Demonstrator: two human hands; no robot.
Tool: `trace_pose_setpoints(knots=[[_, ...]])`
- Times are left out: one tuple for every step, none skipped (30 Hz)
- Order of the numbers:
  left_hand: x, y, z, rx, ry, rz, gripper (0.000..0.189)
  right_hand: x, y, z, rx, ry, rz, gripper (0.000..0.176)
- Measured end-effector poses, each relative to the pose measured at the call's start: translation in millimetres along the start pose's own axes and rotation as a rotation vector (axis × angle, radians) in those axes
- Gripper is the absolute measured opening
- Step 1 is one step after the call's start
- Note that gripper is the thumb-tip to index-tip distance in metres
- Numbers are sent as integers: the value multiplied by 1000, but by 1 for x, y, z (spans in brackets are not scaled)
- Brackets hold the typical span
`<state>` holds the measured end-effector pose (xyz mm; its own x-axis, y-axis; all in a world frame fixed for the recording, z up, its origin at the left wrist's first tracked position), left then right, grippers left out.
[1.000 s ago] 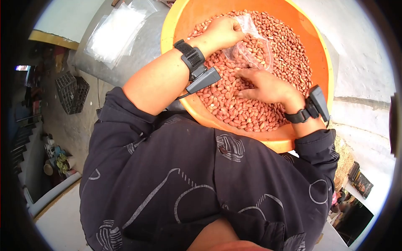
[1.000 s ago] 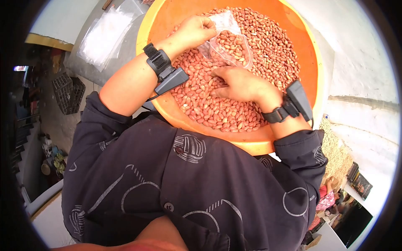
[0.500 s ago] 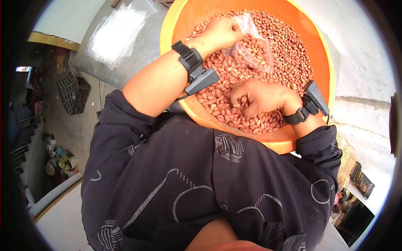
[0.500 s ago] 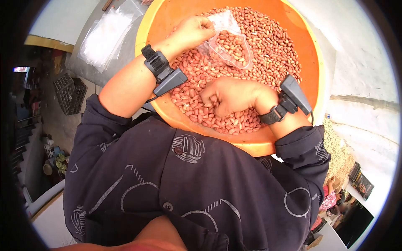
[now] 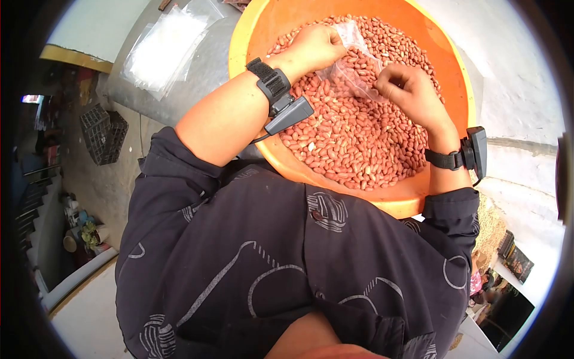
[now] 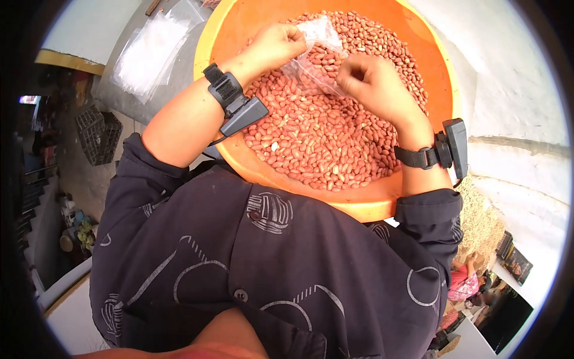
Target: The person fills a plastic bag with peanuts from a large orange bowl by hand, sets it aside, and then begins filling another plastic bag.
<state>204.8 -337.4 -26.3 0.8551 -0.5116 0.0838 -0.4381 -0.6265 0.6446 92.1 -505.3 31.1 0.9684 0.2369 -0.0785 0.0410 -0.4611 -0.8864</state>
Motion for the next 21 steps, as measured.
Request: trace_pose_setpoints(knots=[[0,0,-1,-15,11,-4,20,-3,1,9,-69,-158,48,17],[0,-1,0,-13,9,-5,20,-8,1,21,-137,-317,97,22],[1,-2,0,-10,6,-5,20,-12,3,32,-204,-475,146,27],[1,-2,1,-8,0,-6,20,-13,11,41,-300,-493,131,36],[1,-2,1,-3,6,-6,20,-15,23,52,-395,-509,116,47],[1,-2,0,1,11,-6,20,-16,28,61,-490,-523,103,58],[1,-1,0,5,18,-5,20,-20,25,69,-523,-526,168,76],[1,0,0,-2,11,-2,20,-22,21,77,-494,-579,170,77],[1,0,-1,-9,5,-2,20,-24,19,84,-466,-634,170,78],[0,0,-1,-16,-1,-4,20,-25,19,88,-423,-670,159,76],[0,0,-1,2,-8,4,19,-26,20,93,-379,-708,148,74],[0,0,-1,19,-17,12,19,-27,21,97,-333,-746,138,72],[0,2,-1,36,-27,22,19,-26,22,102,-277,-777,114,67],[-1,3,-1,0,-38,13,16,-23,23,106,-221,-806,91,63],[-4,6,-1,-37,-50,5,14,-22,23,108,-165,-835,68,58],[-5,8,-1,-73,-62,-3,13,-24,19,106,-96,-781,49,40],[-4,10,0,-127,-97,50,13,-21,18,103,-63,-815,36,35],[-4,12,0,-181,-131,103,14,-16,17,98,-31,-848,22,31],[-5,13,2,-237,-165,155,16,-14,14,93,1,-883,9,26],[-4,13,4,-200,-109,260,18,-13,6,82,333,-781,88,18],[-2,12,9,-162,-52,364,21,-9,4,69,348,-652,131,13]])
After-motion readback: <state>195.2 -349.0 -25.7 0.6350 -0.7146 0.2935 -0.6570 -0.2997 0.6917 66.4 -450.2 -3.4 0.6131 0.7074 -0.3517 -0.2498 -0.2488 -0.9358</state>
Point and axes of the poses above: each hand's wrist, its own x-axis towards the middle knuckle, its own z-axis out of the palm, y = z × x, the point moved 4 cm from there along x, towards the middle knuckle, and after that the axes turned 14 degrees about x, right-handed, at the moved point
